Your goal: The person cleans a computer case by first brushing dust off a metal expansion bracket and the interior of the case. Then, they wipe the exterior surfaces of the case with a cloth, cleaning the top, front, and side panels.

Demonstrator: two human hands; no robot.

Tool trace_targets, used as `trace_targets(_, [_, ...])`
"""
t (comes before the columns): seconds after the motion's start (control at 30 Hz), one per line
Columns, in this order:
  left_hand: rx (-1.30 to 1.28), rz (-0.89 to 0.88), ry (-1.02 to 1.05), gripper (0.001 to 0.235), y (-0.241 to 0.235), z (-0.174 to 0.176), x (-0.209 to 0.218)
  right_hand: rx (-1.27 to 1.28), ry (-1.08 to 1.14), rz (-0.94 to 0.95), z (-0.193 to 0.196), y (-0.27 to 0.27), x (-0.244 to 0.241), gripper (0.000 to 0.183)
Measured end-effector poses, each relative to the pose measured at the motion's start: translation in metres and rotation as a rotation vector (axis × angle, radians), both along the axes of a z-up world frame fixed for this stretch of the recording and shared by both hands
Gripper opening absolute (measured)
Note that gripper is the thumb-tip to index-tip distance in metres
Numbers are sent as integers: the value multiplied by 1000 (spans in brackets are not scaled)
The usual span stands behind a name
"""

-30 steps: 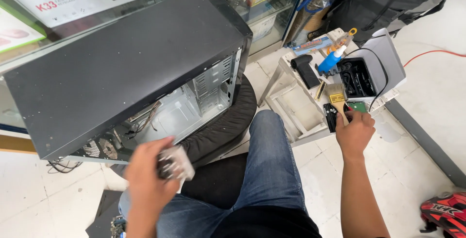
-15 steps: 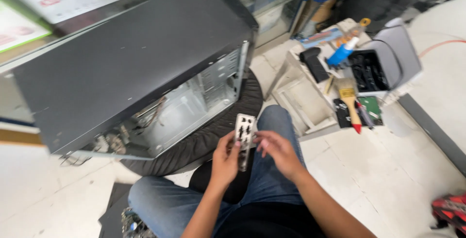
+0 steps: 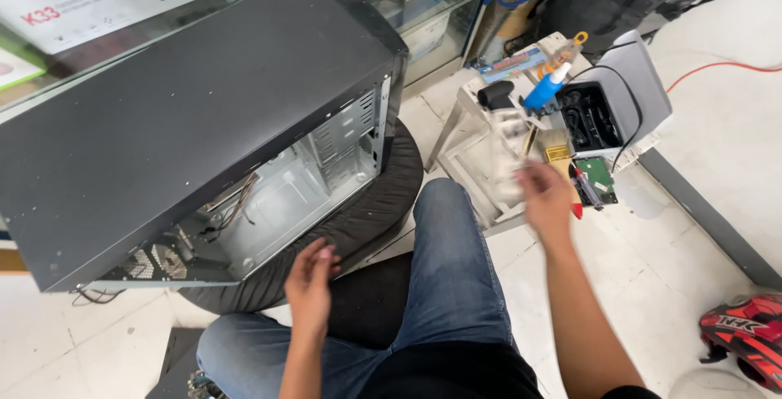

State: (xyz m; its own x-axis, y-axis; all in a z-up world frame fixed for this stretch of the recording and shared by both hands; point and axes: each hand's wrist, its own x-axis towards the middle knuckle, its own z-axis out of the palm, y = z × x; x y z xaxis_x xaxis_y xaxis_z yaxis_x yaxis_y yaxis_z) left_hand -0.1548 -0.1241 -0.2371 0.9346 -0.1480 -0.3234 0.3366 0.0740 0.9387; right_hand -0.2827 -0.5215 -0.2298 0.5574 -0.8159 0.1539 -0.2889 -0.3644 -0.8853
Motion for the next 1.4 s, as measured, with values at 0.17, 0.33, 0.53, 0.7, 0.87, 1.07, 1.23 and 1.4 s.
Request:
trace_targets(0.17, [42, 130, 31, 35, 36, 19, 9, -107, 47, -257, 23, -83, -42, 20])
trace_targets(0.33, [48, 267, 5, 35, 60, 20, 13, 212, -126, -520, 15, -117, -40, 19])
trace_targets(0.53, [22, 471, -42, 35, 89, 6, 19, -889, 222, -238, -23, -111, -38, 45])
trace_targets(0.7, [249, 582, -145, 37, 106, -32, 21, -958, -93, 27, 28, 16, 10, 34])
trace_targets(0.87, [649, 602, -460, 75, 105, -38, 32, -817, -335, 415, 126, 153, 93, 47])
trace_targets(1.07, [604, 523, -487, 77, 93, -42, 47, -1232, -462, 732, 195, 236, 189, 67])
trace_targets(1.23, [450, 494, -395, 76, 109, 9, 34, -1321, -593, 671, 198, 247, 237, 85])
trace_targets(1.4, [305, 510, -279, 34, 159, -37, 75, -1429, -561, 474, 188, 240, 235, 37])
